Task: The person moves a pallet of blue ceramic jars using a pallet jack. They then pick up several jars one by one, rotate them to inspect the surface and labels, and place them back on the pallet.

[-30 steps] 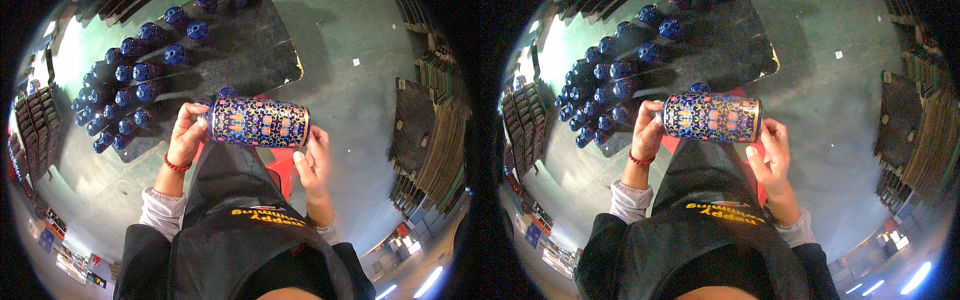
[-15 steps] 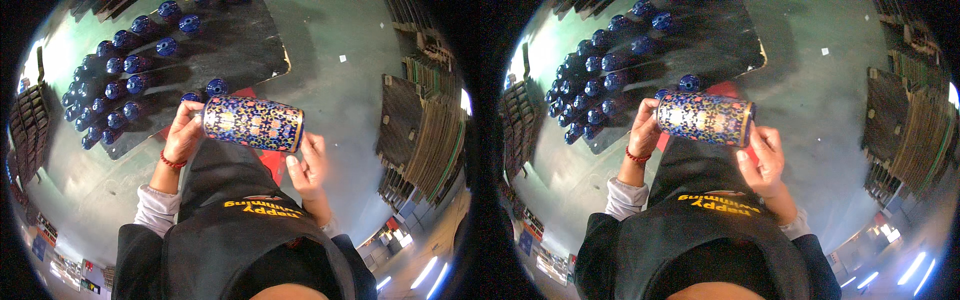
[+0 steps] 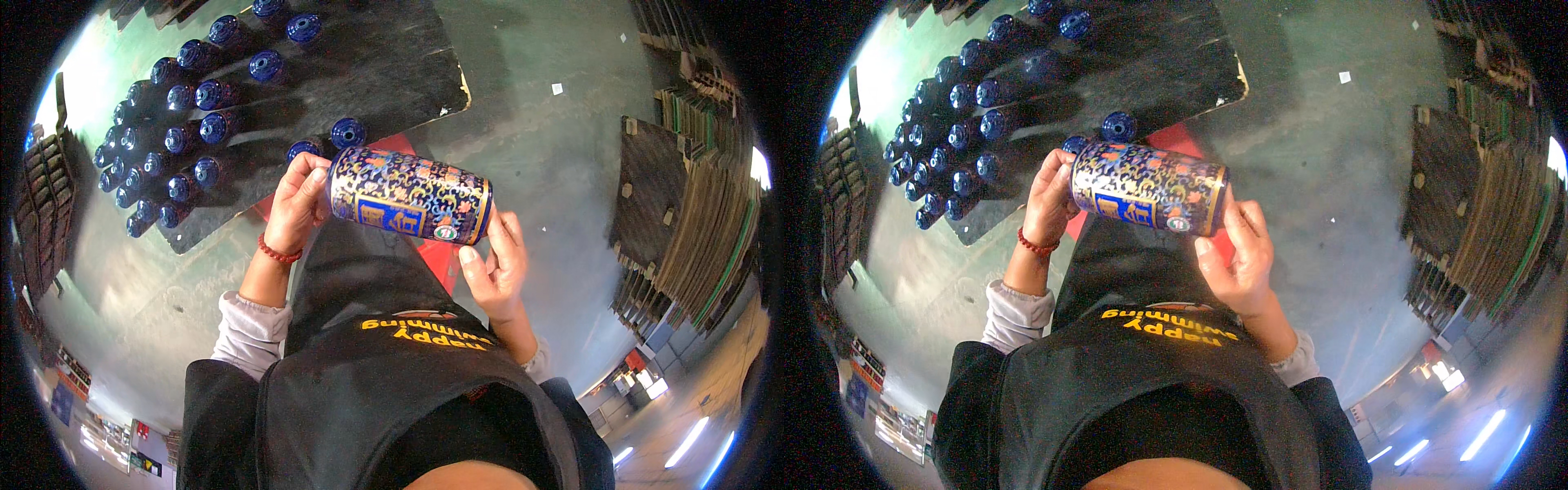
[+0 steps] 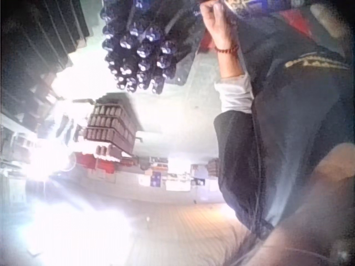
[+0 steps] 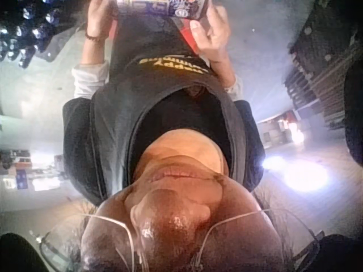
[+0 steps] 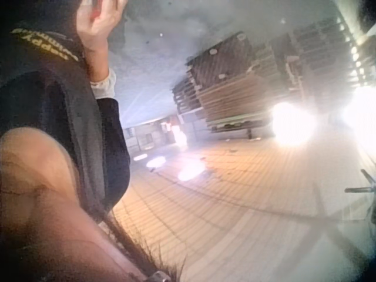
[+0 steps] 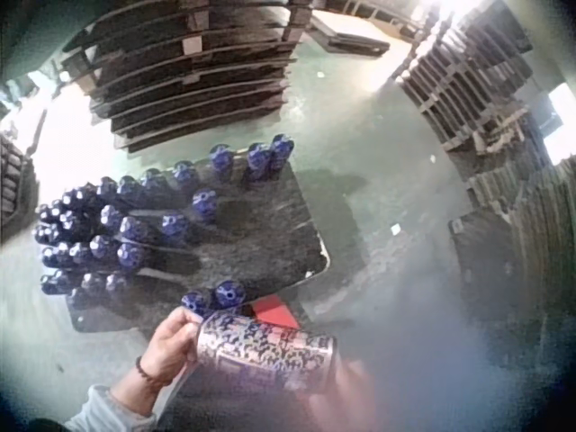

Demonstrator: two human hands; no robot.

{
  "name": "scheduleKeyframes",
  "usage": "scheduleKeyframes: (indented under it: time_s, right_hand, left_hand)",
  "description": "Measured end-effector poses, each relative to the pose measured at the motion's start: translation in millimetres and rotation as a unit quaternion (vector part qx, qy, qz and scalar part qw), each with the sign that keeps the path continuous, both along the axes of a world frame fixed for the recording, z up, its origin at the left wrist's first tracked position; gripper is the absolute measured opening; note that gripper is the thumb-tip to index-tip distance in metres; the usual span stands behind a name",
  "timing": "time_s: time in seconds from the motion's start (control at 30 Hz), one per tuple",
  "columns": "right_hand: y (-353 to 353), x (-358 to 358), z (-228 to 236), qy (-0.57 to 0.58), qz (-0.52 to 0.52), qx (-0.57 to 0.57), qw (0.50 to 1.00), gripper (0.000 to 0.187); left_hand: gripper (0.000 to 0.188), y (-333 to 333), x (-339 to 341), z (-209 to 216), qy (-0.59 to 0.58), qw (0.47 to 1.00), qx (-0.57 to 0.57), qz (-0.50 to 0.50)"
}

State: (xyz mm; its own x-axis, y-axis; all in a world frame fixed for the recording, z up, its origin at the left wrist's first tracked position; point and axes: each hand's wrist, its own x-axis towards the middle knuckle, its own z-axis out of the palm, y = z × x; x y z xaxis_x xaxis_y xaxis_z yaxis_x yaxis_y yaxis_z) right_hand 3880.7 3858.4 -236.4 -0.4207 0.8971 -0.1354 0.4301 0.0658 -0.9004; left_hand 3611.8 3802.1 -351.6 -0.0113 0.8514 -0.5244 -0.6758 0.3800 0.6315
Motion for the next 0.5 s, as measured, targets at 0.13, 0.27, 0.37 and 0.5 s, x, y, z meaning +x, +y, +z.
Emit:
scheduleKeyframes:
  time_s: [0.13, 0.27, 0.37, 0.5]
  right_hand:
    - [-2.3, -1.2, -3.4, 0.059, -0.062, -0.126, 0.988, 0.057]
    - [-3.1, -1.6, -5.8, 0.148, -0.124, -0.255, 0.948, 0.057]
    - [-1.7, -2.4, -5.7, 0.196, -0.14, -0.311, 0.919, 0.054]
    - [1.2, -3.8, -3.4, 0.222, -0.14, -0.333, 0.906, 0.055]
  left_hand:
    - [0.02, 8.7, 5.3, 2.2, 0.038, 0.999, 0.005, 0.005]
    - [0.021, 16.9, 11.0, 5.3, 0.079, 0.996, 0.029, 0.011]
    - [0.023, 20.5, 10.4, 7.3, 0.093, 0.994, 0.054, 0.0]
    - [0.023, 24.9, 4.2, 6.1, 0.026, 0.999, 0.017, -0.042]
